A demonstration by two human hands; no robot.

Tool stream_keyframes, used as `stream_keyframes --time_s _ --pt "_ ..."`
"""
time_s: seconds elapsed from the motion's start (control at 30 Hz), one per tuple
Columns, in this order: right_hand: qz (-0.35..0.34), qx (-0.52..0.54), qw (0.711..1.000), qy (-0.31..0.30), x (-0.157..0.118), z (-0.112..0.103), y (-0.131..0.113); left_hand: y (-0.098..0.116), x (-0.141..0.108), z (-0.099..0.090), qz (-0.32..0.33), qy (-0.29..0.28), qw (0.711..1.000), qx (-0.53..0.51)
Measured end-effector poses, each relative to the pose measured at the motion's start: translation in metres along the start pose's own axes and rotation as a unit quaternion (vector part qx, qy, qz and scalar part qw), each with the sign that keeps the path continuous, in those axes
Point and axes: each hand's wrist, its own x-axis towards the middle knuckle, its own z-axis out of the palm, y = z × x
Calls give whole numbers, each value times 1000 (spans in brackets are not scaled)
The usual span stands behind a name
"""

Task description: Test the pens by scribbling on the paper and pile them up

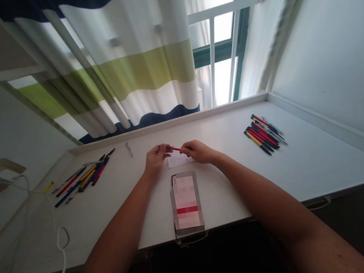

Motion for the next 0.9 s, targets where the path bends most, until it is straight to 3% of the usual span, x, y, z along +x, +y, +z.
stream_keyframes --time_s 0.13,0.3,0.4,0.47,0.57,0.73,0.9 --pt "-46 -85 989 112 2 -1 -3 -4 1 10 -4 56 998 -37" --pt "54 1 998 45 0 4 -5 -1 -1 11 -15 70 995 -66" --pt "37 88 991 90 -2 5 -1 1 -4 7 -17 63 995 -72" --pt "38 120 989 79 -3 6 1 2 -7 5 -18 59 995 -73" --pt "64 124 990 23 -3 8 0 3 -8 6 -24 51 996 -71" --pt "21 122 988 95 -4 12 -3 2 -6 7 -14 54 996 -69" --pt "47 86 994 44 -3 12 2 -2 -5 4 -9 51 997 -62"
